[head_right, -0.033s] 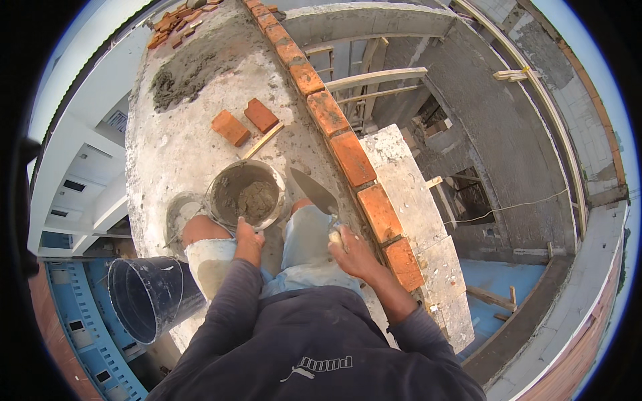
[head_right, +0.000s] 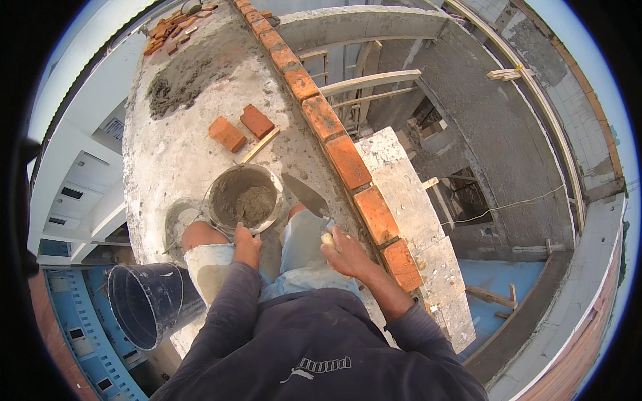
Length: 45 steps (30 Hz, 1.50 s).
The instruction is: The person scoops mortar from a bucket with a trowel, spreads it on a brick, and places the brick onto a growing wall. The person repeats this process, tapping bricks into alignment and scraping excess mortar.
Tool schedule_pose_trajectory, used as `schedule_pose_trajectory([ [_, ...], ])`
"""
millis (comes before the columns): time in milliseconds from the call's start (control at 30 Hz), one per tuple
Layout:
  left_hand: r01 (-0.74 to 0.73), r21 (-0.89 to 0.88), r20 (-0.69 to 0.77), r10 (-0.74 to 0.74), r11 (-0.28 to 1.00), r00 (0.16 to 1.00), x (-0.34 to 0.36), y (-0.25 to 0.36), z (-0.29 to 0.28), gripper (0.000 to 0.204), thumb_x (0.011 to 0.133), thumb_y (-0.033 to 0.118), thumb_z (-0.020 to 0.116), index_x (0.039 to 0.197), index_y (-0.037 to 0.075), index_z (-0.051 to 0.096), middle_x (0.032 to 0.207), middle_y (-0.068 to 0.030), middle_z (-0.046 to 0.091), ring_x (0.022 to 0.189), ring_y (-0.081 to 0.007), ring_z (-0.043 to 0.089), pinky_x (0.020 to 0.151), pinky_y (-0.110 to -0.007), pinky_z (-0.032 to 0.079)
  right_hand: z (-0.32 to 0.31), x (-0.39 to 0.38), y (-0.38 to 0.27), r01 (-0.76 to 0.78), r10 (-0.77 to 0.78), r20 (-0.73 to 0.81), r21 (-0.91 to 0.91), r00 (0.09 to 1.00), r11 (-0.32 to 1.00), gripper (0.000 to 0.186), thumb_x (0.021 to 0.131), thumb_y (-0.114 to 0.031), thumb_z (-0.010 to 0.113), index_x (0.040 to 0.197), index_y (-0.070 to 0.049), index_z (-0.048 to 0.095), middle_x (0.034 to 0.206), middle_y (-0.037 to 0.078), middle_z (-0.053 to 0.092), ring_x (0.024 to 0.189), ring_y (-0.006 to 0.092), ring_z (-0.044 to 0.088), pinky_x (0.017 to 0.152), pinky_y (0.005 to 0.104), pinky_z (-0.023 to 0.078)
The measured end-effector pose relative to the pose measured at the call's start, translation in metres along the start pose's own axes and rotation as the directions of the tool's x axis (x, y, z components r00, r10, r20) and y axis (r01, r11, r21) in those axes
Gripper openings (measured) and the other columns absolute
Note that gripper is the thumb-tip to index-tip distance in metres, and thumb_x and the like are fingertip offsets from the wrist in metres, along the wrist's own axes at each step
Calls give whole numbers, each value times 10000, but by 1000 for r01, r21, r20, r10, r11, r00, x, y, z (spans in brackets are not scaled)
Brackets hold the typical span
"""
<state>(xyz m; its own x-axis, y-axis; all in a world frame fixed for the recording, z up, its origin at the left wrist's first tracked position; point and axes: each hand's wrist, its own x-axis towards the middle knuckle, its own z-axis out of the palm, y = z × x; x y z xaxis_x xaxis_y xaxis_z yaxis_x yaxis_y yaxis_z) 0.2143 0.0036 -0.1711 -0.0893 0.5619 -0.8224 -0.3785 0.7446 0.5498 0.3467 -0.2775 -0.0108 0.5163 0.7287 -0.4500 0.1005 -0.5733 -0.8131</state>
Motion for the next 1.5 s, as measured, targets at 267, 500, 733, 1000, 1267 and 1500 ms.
schedule_pose_trajectory([
  [267,-410,434,374,254,802,892,-63,48,10,525,828,26,656,1319,-20,477,1233,-171,607,975,-246,658,859,-396,543,4,22,-33,-223,137,217,446,967,867,266,988,-227,570,1129,-2,565,827,78,631,622,135,617,517,316,522],
  [500,-840,265,915,151,473,374,-156,76,-23,523,796,-88,602,1296,-5,472,1192,-130,613,1065,-201,618,967,-319,478,11,31,-63,116,-135,-95,-180,986,977,256,977,-179,592,1081,55,601,892,164,669,731,266,717,559,407,571],
  [733,-895,341,940,-126,287,318,-201,76,-13,475,827,-92,581,1279,2,468,1168,-105,607,1051,-181,601,977,-311,467,17,-46,-34,238,-243,86,-664,966,709,307,871,-159,643,1062,80,654,975,230,721,861,357,743,719,451,596],
  [1000,-979,136,955,-285,154,87,-237,57,13,450,835,-94,576,1259,15,472,1147,-92,597,1033,-167,587,940,-300,473,24,-93,-36,-76,15,-182,-335,983,939,266,893,-174,627,1002,44,733,968,225,742,948,354,747,782,434,603],
  [1267,-997,-7,912,-408,-83,28,-249,47,23,659,802,-66,611,1441,-34,453,1185,-195,620,1039,-310,653,963,-361,500,-8,-90,-22,-54,-59,-294,-361,954,931,360,944,-178,572,1153,116,566,928,279,704,891,415,728,747,516,583],
  [1500,-937,-327,892,-366,-120,-265,-269,40,11,709,753,-51,697,1420,-44,456,1528,-348,431,1315,-477,559,1059,-446,494,-39,-92,34,-150,61,-268,-327,961,933,400,1003,-199,512,1223,135,504,953,239,694,765,357,729,634,496,565],
])
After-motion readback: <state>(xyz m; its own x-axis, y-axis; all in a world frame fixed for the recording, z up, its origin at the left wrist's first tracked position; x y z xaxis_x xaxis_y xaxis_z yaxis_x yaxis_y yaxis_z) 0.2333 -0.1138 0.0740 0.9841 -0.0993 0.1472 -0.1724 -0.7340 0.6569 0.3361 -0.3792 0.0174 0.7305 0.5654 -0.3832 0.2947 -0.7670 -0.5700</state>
